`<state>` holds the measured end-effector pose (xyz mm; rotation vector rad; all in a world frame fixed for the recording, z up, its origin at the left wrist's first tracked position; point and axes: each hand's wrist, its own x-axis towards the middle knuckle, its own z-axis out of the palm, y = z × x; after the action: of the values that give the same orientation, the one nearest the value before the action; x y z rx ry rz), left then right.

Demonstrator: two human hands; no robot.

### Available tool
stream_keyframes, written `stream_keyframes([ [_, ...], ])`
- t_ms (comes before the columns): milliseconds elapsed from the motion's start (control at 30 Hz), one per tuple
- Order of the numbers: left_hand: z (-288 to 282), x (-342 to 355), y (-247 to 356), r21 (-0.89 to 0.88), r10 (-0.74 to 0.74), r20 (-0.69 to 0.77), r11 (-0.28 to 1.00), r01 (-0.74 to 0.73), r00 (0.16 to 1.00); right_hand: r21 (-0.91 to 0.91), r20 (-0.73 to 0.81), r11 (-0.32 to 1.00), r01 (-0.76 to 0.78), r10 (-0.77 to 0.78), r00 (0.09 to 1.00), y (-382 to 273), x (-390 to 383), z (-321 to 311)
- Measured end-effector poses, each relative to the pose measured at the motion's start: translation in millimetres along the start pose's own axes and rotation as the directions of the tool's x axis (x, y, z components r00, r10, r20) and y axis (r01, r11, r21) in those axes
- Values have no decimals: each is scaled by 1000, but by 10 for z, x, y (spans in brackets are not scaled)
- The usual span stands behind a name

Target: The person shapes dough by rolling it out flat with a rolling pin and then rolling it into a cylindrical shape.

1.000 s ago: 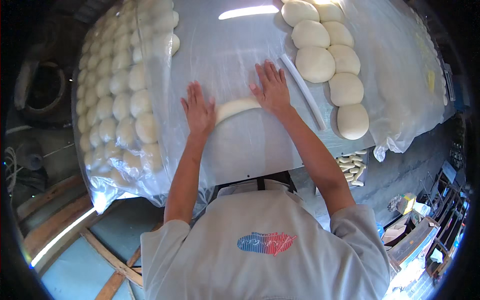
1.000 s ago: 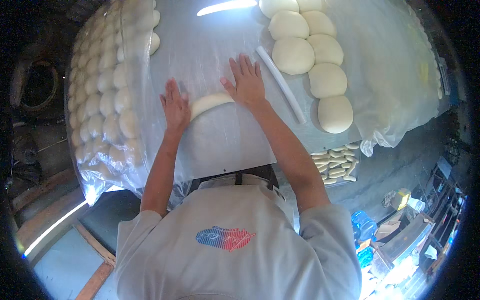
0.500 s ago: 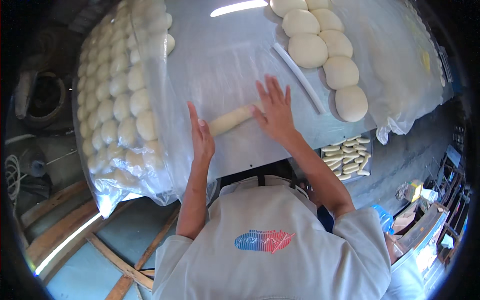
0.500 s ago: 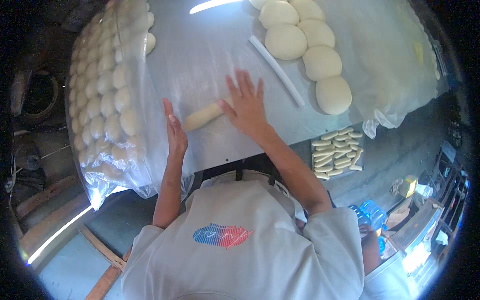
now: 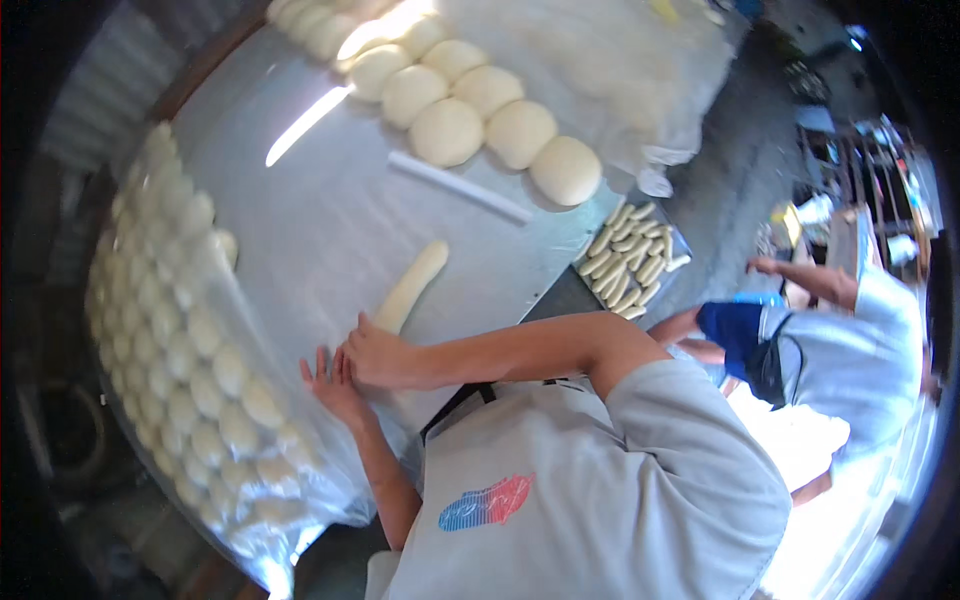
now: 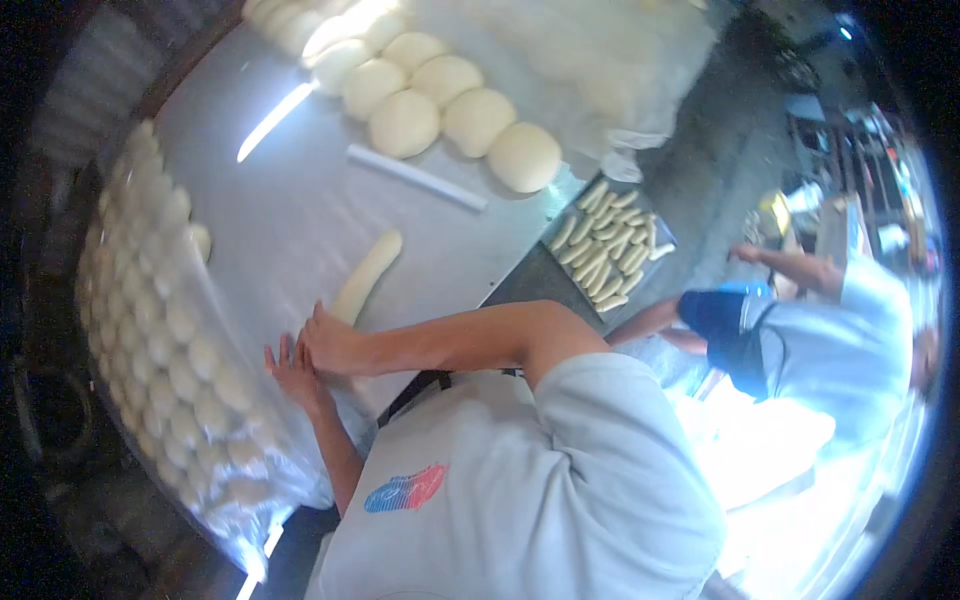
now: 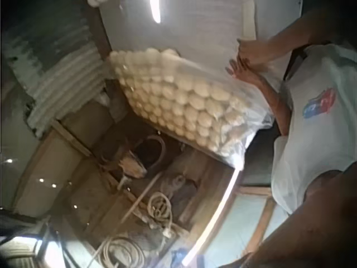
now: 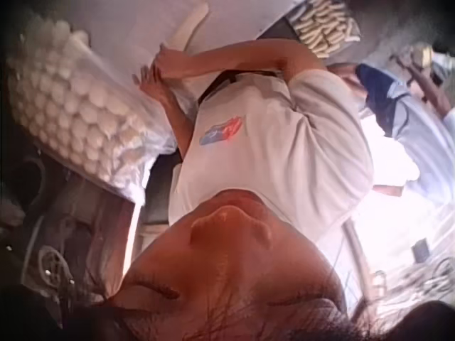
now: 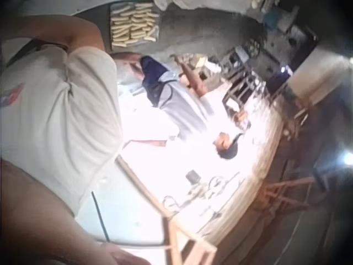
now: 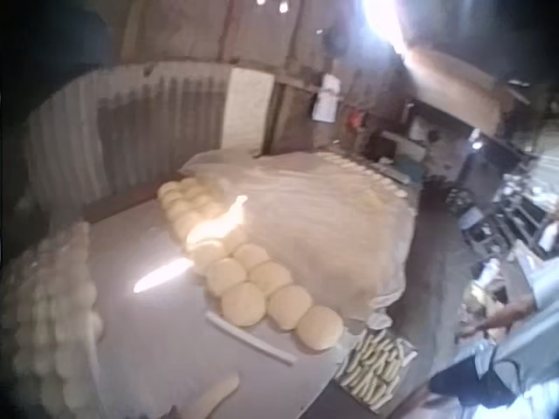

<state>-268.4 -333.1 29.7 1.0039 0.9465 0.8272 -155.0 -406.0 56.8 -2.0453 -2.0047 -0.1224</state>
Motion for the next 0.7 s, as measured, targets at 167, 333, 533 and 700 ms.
stream_keyframes([
  [167,252,78,281,26,-82,48,996,81,995,207,204,961,-185,143,968,308,-201,-852],
  [333,694,188,345,246,-16,244,968,-45,970,440,-135,809,-390,489,862,745,-925,-1733],
  [533,1534,242,-45,330,66,425,917,-223,903,608,-281,593,-529,783,555,1367,-2138,-2848],
  [700,1810,-57,-726,610,248,340,676,-414,907,537,-241,488,-688,871,429,2176,-3353,-3381],
])
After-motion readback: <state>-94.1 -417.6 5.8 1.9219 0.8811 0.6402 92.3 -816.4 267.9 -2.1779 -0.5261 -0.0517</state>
